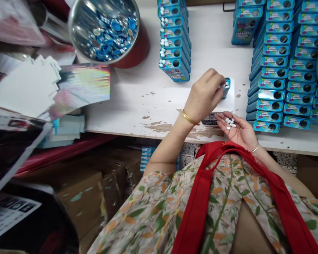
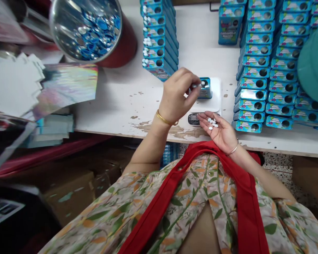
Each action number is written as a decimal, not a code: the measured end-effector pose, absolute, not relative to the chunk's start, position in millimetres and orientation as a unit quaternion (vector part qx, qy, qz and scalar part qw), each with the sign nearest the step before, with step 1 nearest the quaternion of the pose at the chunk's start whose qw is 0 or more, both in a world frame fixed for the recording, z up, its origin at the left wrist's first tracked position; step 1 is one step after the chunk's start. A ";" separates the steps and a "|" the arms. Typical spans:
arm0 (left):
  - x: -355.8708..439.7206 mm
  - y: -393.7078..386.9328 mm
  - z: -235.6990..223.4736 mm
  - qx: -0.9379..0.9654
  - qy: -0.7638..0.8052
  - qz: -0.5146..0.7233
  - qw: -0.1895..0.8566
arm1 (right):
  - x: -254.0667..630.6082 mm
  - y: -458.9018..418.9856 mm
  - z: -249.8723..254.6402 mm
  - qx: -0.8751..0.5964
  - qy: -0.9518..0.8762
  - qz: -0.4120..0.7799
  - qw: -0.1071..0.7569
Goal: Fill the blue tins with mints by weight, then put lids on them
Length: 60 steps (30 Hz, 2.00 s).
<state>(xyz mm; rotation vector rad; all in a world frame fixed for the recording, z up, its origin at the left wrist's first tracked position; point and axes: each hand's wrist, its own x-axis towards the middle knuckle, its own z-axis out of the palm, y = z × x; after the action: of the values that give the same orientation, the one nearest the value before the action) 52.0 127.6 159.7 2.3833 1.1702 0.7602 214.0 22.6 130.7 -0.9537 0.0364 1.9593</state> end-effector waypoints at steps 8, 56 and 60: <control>28.5 142.3 162.2 0.836 0.384 0.355 0.169 | 221.6 8.2 117.6 -0.374 0.025 0.822 0.429; 54.0 118.8 144.6 0.831 0.468 0.260 0.152 | 231.6 2.9 117.8 -0.436 -0.012 0.820 0.371; 49.2 102.7 164.3 0.896 0.366 0.182 0.175 | 227.1 12.6 124.5 -0.403 0.037 0.825 0.395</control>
<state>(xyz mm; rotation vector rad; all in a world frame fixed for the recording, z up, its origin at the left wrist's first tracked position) 49.2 102.7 164.3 2.5382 1.0369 0.5164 227.1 12.6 124.5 -1.0218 0.0933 2.0911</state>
